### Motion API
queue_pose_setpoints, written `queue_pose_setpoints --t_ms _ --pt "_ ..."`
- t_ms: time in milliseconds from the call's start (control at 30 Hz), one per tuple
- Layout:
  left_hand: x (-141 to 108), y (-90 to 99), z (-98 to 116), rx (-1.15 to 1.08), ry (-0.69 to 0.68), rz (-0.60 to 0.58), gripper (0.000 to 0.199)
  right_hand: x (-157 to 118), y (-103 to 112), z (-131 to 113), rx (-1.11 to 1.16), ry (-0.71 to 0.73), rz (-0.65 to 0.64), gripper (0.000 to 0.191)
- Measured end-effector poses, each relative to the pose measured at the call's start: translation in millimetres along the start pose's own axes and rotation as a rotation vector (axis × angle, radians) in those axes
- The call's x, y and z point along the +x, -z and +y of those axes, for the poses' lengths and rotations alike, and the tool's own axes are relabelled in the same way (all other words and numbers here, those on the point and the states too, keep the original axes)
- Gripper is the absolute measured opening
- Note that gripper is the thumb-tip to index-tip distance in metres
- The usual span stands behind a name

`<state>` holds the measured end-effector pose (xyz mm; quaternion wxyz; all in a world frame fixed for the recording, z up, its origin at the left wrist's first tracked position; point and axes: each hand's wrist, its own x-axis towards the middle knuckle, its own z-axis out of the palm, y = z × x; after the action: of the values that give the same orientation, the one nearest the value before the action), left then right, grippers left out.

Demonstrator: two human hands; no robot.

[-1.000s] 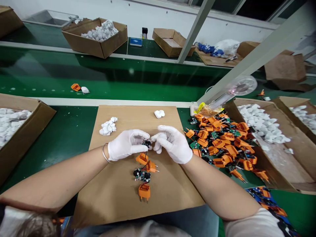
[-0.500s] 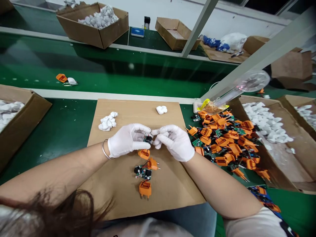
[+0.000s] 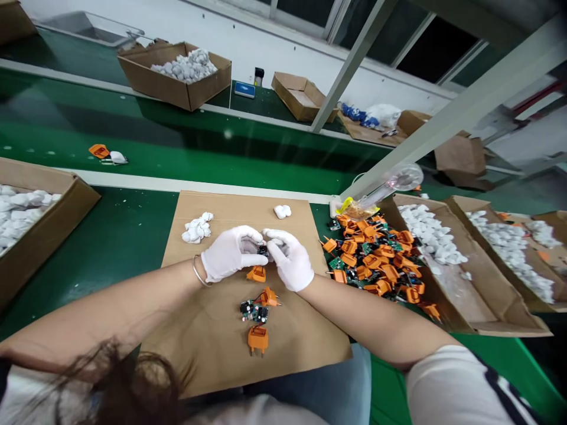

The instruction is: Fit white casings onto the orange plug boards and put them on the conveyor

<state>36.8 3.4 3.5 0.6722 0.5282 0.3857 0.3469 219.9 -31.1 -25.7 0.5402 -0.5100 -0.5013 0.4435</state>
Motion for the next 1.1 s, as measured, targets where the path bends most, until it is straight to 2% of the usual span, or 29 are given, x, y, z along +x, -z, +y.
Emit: queue_pose_setpoints --t_ms 100,200,367,500,633,800,867,967,1100 --pt "1 2.8 -3 -0.025 -0.031 0.007 0.046 7 -7 -3 0.114 -0.033 0.076 0.031" --pt "2 4.5 -3 -0.033 -0.06 0.007 0.044 8 -5 -8 0.197 -0.051 0.025 0.033" --pt "-1 4.2 -2 0.019 -0.064 -0.003 0.04 1 6 -17 0.138 -0.131 0.065 0.038" --pt "-2 6.4 -3 0.035 -0.085 -0.038 0.041 -3 9 -21 0.161 -0.182 0.001 0.039" --pt "-3 6.8 -5 -0.012 -0.096 -0.008 0.043 -6 10 -21 0.25 -0.11 -0.053 0.045" --pt "-6 3.6 -6 0.067 -0.133 0.049 0.042 -10 10 -15 0.179 -0.083 0.056 0.031" --pt "-8 2.9 -7 0.118 -0.176 0.058 0.04 -9 10 -13 0.137 0.015 0.047 0.025" --pt "-8 2.9 -10 0.16 -0.232 0.072 0.039 -8 11 -11 0.089 0.176 -0.002 0.029" --pt "-8 4.0 -12 0.182 -0.296 0.067 0.038 -8 9 -12 0.115 0.26 -0.018 0.027"
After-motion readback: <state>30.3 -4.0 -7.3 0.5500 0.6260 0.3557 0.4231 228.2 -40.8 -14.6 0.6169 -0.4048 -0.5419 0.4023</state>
